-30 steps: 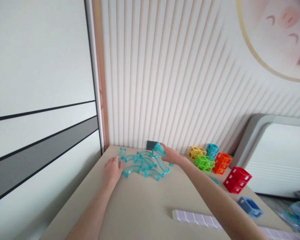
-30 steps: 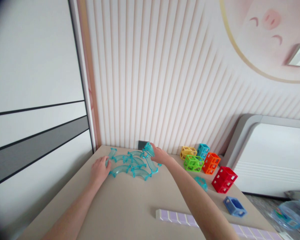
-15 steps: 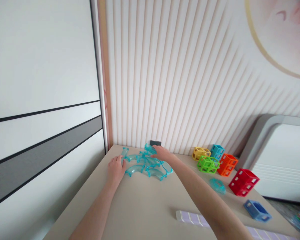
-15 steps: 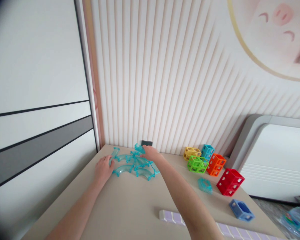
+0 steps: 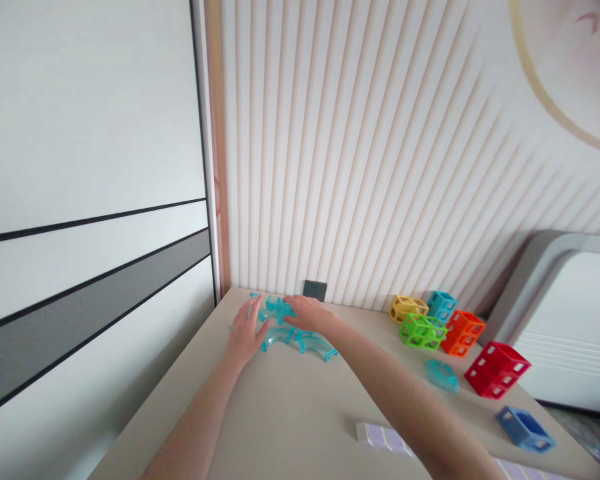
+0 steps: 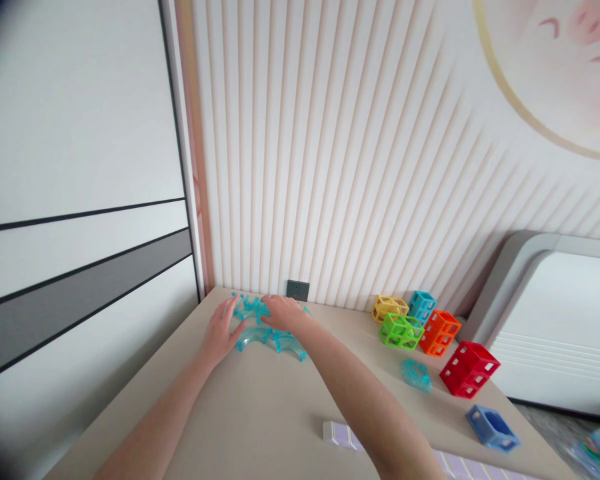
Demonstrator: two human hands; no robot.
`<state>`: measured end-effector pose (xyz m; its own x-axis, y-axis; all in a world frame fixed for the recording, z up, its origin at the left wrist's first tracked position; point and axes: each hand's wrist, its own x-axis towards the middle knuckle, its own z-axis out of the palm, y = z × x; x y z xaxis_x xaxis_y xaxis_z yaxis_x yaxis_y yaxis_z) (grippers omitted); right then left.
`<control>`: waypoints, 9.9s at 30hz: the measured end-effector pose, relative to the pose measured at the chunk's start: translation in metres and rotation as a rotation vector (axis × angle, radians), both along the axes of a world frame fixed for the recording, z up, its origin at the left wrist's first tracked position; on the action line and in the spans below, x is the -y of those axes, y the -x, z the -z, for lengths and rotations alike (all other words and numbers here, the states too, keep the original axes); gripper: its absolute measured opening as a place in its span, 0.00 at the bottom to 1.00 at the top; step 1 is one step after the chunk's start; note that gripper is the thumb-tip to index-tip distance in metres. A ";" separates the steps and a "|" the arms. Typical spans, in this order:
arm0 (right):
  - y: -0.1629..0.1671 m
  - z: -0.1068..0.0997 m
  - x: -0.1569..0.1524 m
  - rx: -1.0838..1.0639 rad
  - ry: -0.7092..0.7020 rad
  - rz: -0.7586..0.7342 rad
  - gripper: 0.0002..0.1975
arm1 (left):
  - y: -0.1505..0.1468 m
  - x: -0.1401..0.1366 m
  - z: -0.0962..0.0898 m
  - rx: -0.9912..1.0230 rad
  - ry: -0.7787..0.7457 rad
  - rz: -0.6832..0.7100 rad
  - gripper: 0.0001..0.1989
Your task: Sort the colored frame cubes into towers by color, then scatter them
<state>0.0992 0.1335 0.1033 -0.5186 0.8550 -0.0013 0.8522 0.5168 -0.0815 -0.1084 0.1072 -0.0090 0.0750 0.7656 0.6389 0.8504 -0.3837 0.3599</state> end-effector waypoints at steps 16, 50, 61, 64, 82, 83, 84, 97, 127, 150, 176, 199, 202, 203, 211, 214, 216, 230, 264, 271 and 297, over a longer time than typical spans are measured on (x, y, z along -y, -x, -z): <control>-0.008 0.008 -0.001 0.041 0.007 -0.074 0.35 | 0.003 -0.008 0.008 0.140 -0.010 0.138 0.15; -0.027 0.009 0.001 0.047 -0.194 -0.007 0.17 | 0.012 -0.019 0.016 0.278 -0.115 -0.046 0.16; -0.029 0.048 0.086 0.046 -0.281 -0.112 0.10 | 0.010 -0.022 0.020 0.258 -0.060 -0.092 0.15; -0.027 0.056 0.097 0.052 -0.288 -0.134 0.06 | 0.010 -0.022 0.020 0.233 -0.050 -0.073 0.15; -0.236 0.062 0.144 0.013 -0.307 1.150 0.23 | 0.008 -0.019 0.025 0.075 -0.058 0.037 0.18; -0.243 0.064 0.145 0.001 -0.279 1.191 0.23 | 0.008 -0.018 0.024 0.072 -0.064 0.034 0.18; -0.247 0.065 0.144 -0.014 -0.249 1.212 0.24 | 0.008 -0.017 0.023 0.069 -0.070 0.029 0.18; -0.168 0.054 0.095 -0.237 -0.064 0.646 0.26 | 0.001 -0.006 0.013 0.050 -0.105 0.011 0.17; -0.173 0.038 0.050 -0.126 -0.397 0.795 0.24 | -0.007 0.010 -0.008 0.045 -0.111 0.022 0.18; -0.162 0.058 0.090 -0.951 -0.661 0.513 0.16 | -0.143 0.074 -0.041 0.912 0.533 0.650 0.25; -0.098 0.080 0.143 -1.428 -0.006 0.297 0.24 | -0.147 0.094 -0.026 1.309 0.704 0.695 0.34; -0.109 0.084 0.130 -1.780 0.240 0.787 0.35 | -0.143 0.096 -0.039 1.531 0.822 0.529 0.32; -0.109 0.083 0.132 -1.726 0.212 0.757 0.34 | -0.143 0.093 -0.033 1.508 0.825 0.509 0.34; -0.108 0.082 0.133 -1.711 0.196 0.734 0.34 | -0.143 0.092 -0.030 1.498 0.824 0.504 0.33; -0.108 0.077 0.136 -1.679 0.154 0.609 0.33 | -0.141 0.090 -0.023 1.475 0.801 0.521 0.33; -0.108 0.075 0.136 -1.679 0.154 0.571 0.33 | -0.142 0.090 -0.024 1.440 0.800 0.515 0.33; -0.107 0.073 0.136 -1.678 0.138 0.517 0.32 | -0.143 0.090 -0.024 1.434 0.799 0.509 0.33; -0.100 0.064 0.142 -1.689 0.132 0.329 0.27 | -0.144 0.098 -0.042 1.674 0.911 0.679 0.47; -0.128 0.010 -0.038 -0.113 0.053 0.545 0.17 | -0.060 0.036 -0.083 0.992 0.512 0.294 0.38; -0.113 0.012 -0.047 0.069 0.047 0.465 0.17 | 0.025 -0.012 -0.109 0.031 0.534 -0.189 0.26; -0.055 0.013 0.050 -0.069 0.036 0.011 0.20 | -0.002 -0.051 -0.097 -0.407 0.702 -0.276 0.18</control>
